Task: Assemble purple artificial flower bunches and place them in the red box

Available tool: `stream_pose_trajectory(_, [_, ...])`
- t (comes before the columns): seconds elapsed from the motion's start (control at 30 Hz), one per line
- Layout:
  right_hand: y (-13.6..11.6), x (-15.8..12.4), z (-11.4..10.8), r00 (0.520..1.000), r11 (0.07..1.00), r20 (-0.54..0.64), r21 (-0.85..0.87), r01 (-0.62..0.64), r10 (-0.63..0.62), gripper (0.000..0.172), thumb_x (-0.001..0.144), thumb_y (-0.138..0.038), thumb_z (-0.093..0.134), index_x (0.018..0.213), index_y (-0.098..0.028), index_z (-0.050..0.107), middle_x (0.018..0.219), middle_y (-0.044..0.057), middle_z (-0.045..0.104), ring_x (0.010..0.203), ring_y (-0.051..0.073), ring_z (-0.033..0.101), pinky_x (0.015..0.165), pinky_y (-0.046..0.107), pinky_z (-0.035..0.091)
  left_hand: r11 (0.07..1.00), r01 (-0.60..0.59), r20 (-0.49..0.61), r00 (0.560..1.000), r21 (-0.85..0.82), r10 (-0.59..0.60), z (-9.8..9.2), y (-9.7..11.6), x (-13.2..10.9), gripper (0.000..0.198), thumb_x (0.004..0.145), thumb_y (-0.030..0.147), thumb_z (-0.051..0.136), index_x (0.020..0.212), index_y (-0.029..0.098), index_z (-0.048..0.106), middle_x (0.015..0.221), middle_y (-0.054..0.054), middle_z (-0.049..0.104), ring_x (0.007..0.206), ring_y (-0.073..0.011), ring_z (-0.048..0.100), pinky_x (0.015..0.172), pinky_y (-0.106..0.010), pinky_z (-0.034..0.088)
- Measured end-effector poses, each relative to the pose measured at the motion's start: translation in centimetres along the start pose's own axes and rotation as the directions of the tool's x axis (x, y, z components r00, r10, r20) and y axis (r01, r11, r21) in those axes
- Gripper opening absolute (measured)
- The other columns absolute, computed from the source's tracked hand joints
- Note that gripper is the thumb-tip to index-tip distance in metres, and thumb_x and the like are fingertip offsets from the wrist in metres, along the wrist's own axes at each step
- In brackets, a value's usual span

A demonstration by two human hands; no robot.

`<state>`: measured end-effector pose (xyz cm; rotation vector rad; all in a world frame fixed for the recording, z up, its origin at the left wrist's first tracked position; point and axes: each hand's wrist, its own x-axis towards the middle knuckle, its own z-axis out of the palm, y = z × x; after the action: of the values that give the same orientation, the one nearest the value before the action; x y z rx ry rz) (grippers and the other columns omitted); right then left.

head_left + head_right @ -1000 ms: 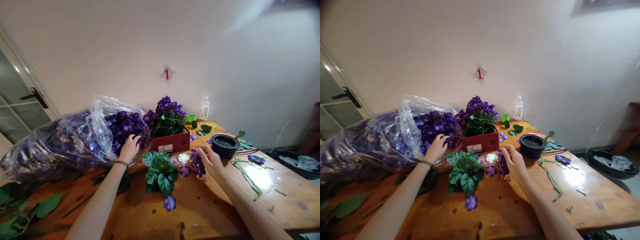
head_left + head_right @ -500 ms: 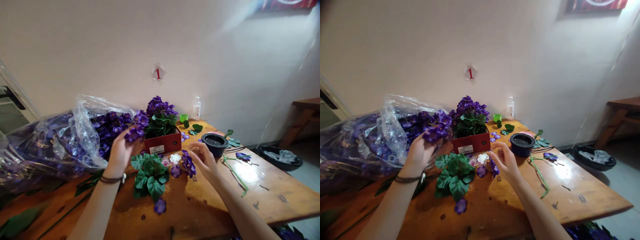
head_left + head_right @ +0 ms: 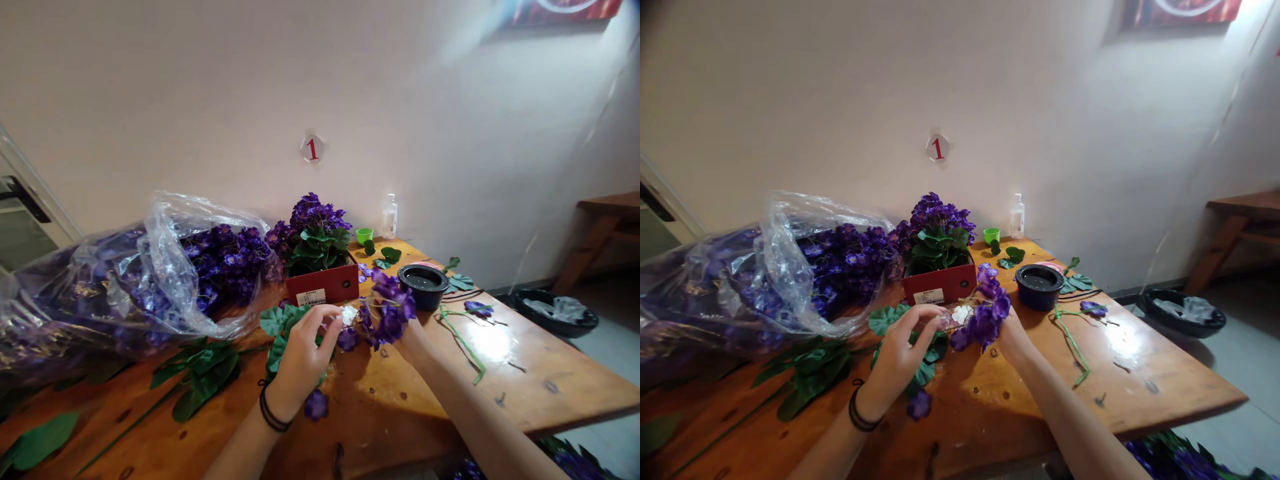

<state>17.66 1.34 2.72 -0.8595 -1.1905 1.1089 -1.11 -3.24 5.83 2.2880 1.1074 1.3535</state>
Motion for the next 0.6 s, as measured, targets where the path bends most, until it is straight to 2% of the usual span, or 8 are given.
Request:
stream_pose_trajectory(0.13, [0.8,-0.7,0.4,0.987,0.993,0.104,-0.003,-0.12,0.12,0.04,0.072,-0.055,0.061,0.09,-0.02,0.065,0.082,0.007,0.069,0.072,0.022,0.063,0.058,0.031,0.05,0.878,-0.272,0.077,0.962,0.394,0.264,0.9,-1.8,-0.4,0.035,0.091,0.018,0.048,0.125,0.015,0.045,0.114,-0.011,0.06,0.102,-0.0188,0.058,0.087,-0.031,0.048])
stream_pose_trajectory(0.2, [1.2,-1.1,0.4,0.978,0.985,0.125,0.019,-0.172,0.168,0.039,0.069,-0.051,0.067,0.091,-0.019,0.065,0.078,0.005,0.068,0.065,0.018,0.06,0.053,0.026,0.047,0.786,-0.344,0.161,0.938,0.514,0.306,1.2,-2.3,-0.6,0.024,0.092,0.016,0.044,0.114,0.015,0.052,0.098,-0.01,0.064,0.092,-0.0203,0.06,0.078,-0.032,0.048])
stream_pose_trajectory(0.27, [1.3,-1.3,0.2,0.962,0.971,0.174,0.079,-0.227,0.21,0.038,0.067,-0.047,0.07,0.092,-0.019,0.064,0.072,0.001,0.065,0.055,0.012,0.055,0.046,0.021,0.041,0.785,-0.323,0.189,0.946,0.528,0.263,1.1,-2.3,-0.8,0.019,0.093,0.018,0.039,0.096,0.016,0.058,0.08,-0.006,0.063,0.076,-0.0192,0.058,0.066,-0.03,0.046])
stream_pose_trajectory(0.37, [0.7,-1.4,-0.2,0.871,0.951,0.461,0.155,-0.266,0.169,0.039,0.071,-0.052,0.066,0.09,-0.018,0.062,0.067,0.0,0.062,0.047,0.008,0.047,0.039,0.018,0.031,0.964,-0.091,0.096,0.993,0.25,0.069,0.7,-1.4,-0.8,0.03,0.095,0.028,0.035,0.074,0.018,0.052,0.065,-0.002,0.055,0.063,-0.0147,0.052,0.058,-0.025,0.04])
stream_pose_trajectory(0.4, [0.3,-1.5,-0.2,0.802,0.953,0.584,0.152,-0.262,0.127,0.041,0.073,-0.054,0.064,0.088,-0.017,0.062,0.07,0.002,0.063,0.047,0.008,0.047,0.039,0.018,0.03,0.997,0.019,0.06,0.998,0.075,-0.024,0.5,-1.0,-0.8,0.034,0.096,0.032,0.032,0.069,0.018,0.048,0.06,0.001,0.05,0.058,-0.0128,0.049,0.056,-0.024,0.038])
stream_pose_trajectory(0.47, [-0.2,-1.5,0.0,0.665,0.972,0.745,0.109,-0.206,0.058,0.044,0.072,-0.055,0.065,0.09,-0.015,0.063,0.081,0.005,0.065,0.054,0.008,0.049,0.044,0.018,0.034,0.953,0.183,0.08,0.982,-0.242,-0.168,0.3,-0.4,-0.6,0.04,0.097,0.038,0.027,0.064,0.019,0.041,0.053,0.004,0.041,0.05,-0.01,0.042,0.053,-0.022,0.035])
stream_pose_trajectory(0.53, [-0.4,-1.7,0.4,0.628,0.992,0.777,0.05,-0.117,0.035,0.045,0.068,-0.051,0.071,0.096,-0.017,0.064,0.091,0.005,0.064,0.064,0.009,0.052,0.056,0.021,0.042,0.893,0.251,0.203,0.961,-0.372,-0.186,0.1,0.0,-0.5,0.044,0.096,0.042,0.029,0.06,0.018,0.04,0.052,0.005,0.039,0.05,-0.0088,0.039,0.054,-0.022,0.033])
stream_pose_trajectory(0.6, [0.0,-1.9,0.9,0.645,0.999,0.763,0.006,-0.052,0.029,0.044,0.067,-0.048,0.072,0.1,-0.02,0.064,0.094,0.004,0.062,0.075,0.013,0.054,0.07,0.026,0.046,0.884,0.278,0.332,0.931,-0.375,-0.152,0.1,0.0,-0.5,0.046,0.094,0.045,0.035,0.058,0.017,0.041,0.052,0.004,0.039,0.052,-0.0083,0.038,0.055,-0.022,0.031])
